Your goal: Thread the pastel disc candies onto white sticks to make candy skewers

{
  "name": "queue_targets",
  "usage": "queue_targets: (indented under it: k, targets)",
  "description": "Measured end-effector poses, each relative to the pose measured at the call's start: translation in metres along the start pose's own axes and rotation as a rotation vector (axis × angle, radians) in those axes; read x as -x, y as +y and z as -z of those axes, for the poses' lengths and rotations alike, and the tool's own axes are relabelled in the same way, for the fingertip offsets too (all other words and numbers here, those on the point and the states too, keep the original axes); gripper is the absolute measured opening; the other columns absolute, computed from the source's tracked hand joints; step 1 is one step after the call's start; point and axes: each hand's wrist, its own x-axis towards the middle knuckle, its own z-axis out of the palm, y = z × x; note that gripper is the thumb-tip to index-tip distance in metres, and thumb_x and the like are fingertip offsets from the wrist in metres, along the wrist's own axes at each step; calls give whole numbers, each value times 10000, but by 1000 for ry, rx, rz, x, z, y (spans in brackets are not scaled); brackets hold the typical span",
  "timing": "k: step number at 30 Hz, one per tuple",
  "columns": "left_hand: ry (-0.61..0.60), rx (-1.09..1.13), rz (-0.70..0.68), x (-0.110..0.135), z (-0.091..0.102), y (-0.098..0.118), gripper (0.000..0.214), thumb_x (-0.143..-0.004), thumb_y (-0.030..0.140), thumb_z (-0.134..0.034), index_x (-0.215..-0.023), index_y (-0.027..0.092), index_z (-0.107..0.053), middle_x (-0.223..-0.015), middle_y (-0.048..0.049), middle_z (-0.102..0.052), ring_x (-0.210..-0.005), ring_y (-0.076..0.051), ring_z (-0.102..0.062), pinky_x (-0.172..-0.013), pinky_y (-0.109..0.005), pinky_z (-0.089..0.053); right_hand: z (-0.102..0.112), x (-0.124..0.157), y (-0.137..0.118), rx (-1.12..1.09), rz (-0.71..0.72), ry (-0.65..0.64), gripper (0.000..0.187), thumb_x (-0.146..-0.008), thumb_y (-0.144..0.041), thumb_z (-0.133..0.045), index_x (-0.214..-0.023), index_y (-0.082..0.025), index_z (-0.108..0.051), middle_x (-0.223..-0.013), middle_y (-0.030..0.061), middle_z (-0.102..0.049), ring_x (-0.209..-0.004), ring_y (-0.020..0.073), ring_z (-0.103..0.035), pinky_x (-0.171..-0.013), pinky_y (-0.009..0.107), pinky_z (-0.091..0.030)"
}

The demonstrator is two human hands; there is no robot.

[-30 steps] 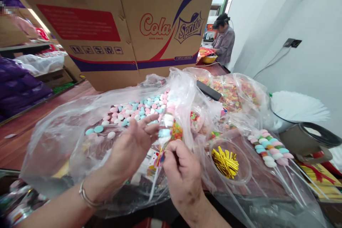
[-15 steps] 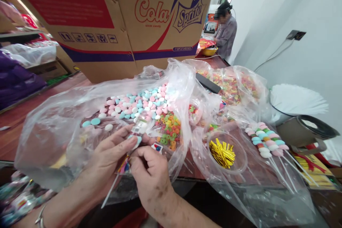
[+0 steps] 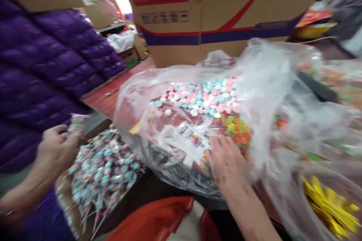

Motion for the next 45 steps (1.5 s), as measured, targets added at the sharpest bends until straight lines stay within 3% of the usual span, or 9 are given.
queue_targets:
  k: [6,12,20,25,29,33,38,41,45]
  targets:
    - [-33,-493,13,14,22,-27,354,-847,435,-672,-632,237,-472,-436,86,-376,-391,-141,-457,-496,-255,-247,-10,4,15,-83,137,-48,199,-969,-285,-450,-993,-194,-625,-861,98,-627,-855,287,-573,-825,434,-460]
    - [56,-454,-65,18,-7,37,271,-945,401,-505,-1037,218,-683,-858,-63,-751,-767,-246,-703,-691,-316,-473,-20,15,16,-142,118,18,196,-964,-224,-444,-934,-244,-637,-911,86,-635,-911,272,-570,-856,428,-464]
    - [-198,127,-933,41,-83,151,237,-964,219,-488,-1073,206,-698,-988,-94,-768,-937,-235,-703,-894,-367,-540,1,2,1,66,56,6,164,-960,-154,-538,-964,-193,-697,-854,77,-644,-860,247,-536,-837,393,-447]
    - [-340,125,-1238,48,-130,211,299,-964,201,-497,-1217,114,-631,-1211,-171,-700,-1172,-323,-593,-1007,-514,-462,12,-4,-12,114,30,203,208,-991,-150,-521,-1029,-196,-720,-914,90,-689,-835,238,-507,-767,379,-415]
    - [-729,-56,-1206,39,-146,235,163,-926,198,-523,-960,126,-664,-990,-134,-707,-1009,-308,-616,-929,-478,-464,12,-2,-13,4,36,256,182,-986,-166,-546,-1066,-208,-704,-1028,83,-714,-923,239,-544,-860,408,-431]
    - [-1098,114,-844,22,-146,238,67,-841,164,-555,-866,198,-607,-751,16,-636,-721,-175,-589,-652,-275,-430,8,-3,-10,-369,-180,360,357,-940,-241,-617,-1293,-193,-592,-1191,130,-663,-1045,248,-595,-937,427,-487]
    - [-1125,260,-680,19,-145,234,125,-748,170,-646,-866,192,-610,-766,34,-629,-730,-159,-563,-644,-251,-389,12,-8,-9,-1062,-562,113,253,-887,-326,-628,-1092,-178,-619,-882,23,-676,-736,155,-614,-666,280,-512]
    - [-1159,315,-652,21,-147,233,63,-773,214,-658,-781,184,-603,-680,50,-577,-660,-135,-514,-599,-234,-356,20,-10,-10,-1151,-574,19,165,-896,-329,-593,-817,-188,-623,-684,-38,-569,-618,114,-513,-573,228,-425]
    - [-1238,306,-677,19,-147,233,207,-859,302,-624,-702,167,-612,-605,48,-541,-591,-116,-481,-550,-229,-316,29,-13,-8,-1102,-519,72,149,-871,-303,-601,-918,-190,-685,-789,-11,-647,-697,136,-569,-640,244,-455]
